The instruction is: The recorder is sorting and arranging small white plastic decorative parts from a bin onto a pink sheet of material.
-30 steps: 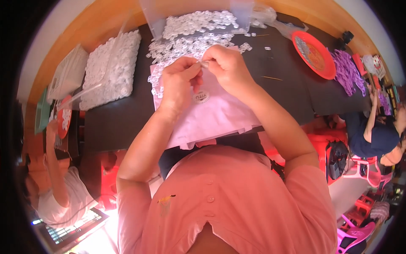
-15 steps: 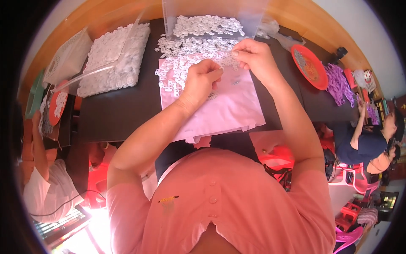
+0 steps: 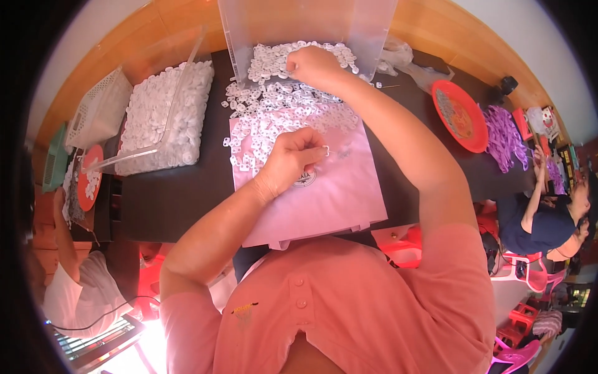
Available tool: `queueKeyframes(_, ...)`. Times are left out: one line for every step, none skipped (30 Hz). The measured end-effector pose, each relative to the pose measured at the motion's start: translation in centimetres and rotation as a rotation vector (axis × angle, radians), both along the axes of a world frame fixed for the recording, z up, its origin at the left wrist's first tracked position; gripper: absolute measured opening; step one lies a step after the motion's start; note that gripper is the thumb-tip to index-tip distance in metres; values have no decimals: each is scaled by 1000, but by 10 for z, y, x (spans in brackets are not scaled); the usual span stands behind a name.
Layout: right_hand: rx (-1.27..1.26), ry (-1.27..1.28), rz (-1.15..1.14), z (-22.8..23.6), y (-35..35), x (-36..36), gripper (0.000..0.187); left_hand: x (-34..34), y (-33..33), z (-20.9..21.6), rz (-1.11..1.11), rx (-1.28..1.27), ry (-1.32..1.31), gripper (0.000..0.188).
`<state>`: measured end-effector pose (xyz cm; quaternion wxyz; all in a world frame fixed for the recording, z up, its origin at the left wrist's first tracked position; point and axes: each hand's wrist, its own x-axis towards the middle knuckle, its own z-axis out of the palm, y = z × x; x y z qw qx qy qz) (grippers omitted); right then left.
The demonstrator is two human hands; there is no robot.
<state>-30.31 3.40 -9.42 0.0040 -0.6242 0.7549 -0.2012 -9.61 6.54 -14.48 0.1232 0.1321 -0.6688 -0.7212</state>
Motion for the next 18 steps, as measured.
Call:
queueKeyframes(1, -4, 2, -1, -6, 7, 18, 0, 0, 0, -2, 14, -6, 8)
queueKeyframes(41, 60, 5, -1, -11, 10, 19, 0, 0, 0, -2, 14, -8, 8)
queueKeyframes(82, 124, 8, -2, -14, 13, 21, -1, 0, 0, 0, 1, 5, 9)
queueKeyframes(110, 136, 0, -2, -16, 15, 24, -1, 0, 0, 2, -12, 19, 10)
queueKeyframes(110, 139, 1, -4, -18, 13, 24, -1, 0, 0, 3, -12, 22, 10)
queueKeyframes(89, 136, 13, -6, -19, 11, 23, -1, 2, 0, 2, -6, 19, 10)
queueKeyframes(69, 133, 24, -8, -20, 9, 23, -2, 2, 0, 2, 0, 16, 10)
queueKeyframes(51, 128, 33, -9, -19, 11, 22, -1, 2, -1, 7, 3, 17, 10)
queueKeyframes(54, 129, 38, -10, -19, 12, 22, -1, 2, -2, 4, -43, 33, 9)
queueKeyframes(57, 114, 30, -9, -20, 14, 21, 0, 2, -3, 1, -88, 48, 7)
queueKeyframes(59, 100, 16, -9, -19, 13, 20, 0, 2, -2, 0, -87, 50, 7)
queueKeyframes(60, 101, 15, -11, -18, 12, 20, 0, 2, -1, 8, -78, 53, 7)
queueKeyframes(19, 123, 30, -14, -17, 10, 18, 0, 3, 1, 16, -70, 57, 7)
queueKeyframes(-23, 143, 44, -15, -16, 10, 17, 1, 3, 6, 13, -70, 56, 7)
queueKeyframes(-23, 142, 40, -16, -13, 10, 17, 3, 2, 12, 40, 139, 48, 7)
queueKeyframes(-102, 80, 29, -18, -8, 8, 16, 4, 1, 16, 66, 347, 38, 6)
queueKeyframes(-181, 17, 19, -17, -2, 9, 14, 4, -1, 18, 164, 415, 93, 8)
queueKeyframes(-180, 15, 21, -9, 7, 13, 14, 6, -6, 20, 265, 449, 130, 9)
